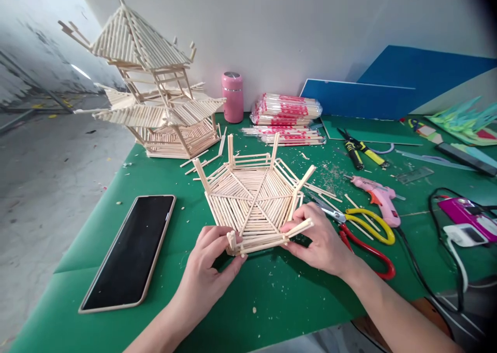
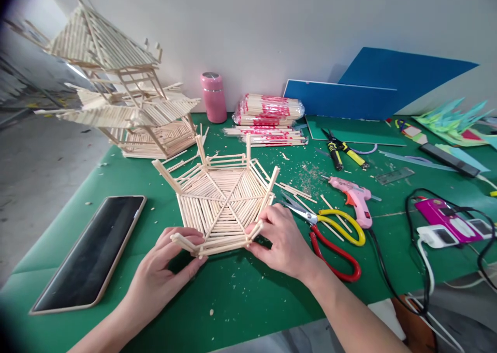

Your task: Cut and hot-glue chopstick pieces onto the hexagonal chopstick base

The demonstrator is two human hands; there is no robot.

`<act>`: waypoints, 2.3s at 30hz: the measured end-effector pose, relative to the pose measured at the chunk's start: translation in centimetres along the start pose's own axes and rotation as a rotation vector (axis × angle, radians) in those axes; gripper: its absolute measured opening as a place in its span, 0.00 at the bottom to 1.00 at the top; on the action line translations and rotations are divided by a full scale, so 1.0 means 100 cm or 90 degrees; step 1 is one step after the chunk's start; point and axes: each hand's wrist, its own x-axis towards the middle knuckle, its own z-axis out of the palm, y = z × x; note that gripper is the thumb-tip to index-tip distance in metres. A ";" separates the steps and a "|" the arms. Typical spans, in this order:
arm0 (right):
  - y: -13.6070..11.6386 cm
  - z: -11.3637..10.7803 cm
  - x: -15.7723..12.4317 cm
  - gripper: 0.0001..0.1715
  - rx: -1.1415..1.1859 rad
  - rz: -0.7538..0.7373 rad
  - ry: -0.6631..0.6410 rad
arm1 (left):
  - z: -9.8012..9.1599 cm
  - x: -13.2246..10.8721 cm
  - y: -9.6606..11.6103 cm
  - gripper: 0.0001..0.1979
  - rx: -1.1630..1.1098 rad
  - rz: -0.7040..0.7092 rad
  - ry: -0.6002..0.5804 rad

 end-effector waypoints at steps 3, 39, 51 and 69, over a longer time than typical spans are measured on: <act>-0.001 0.000 0.001 0.05 0.005 -0.001 0.003 | 0.000 0.000 -0.001 0.06 -0.006 -0.003 -0.005; -0.001 0.002 -0.003 0.12 -0.014 -0.008 0.018 | 0.001 -0.003 -0.004 0.04 0.003 -0.019 -0.014; -0.001 0.013 -0.013 0.16 -0.059 -0.007 0.091 | 0.003 -0.008 -0.005 0.19 0.117 -0.016 0.019; -0.005 0.016 -0.013 0.09 -0.044 -0.033 0.127 | 0.002 -0.011 -0.003 0.14 0.152 -0.011 0.028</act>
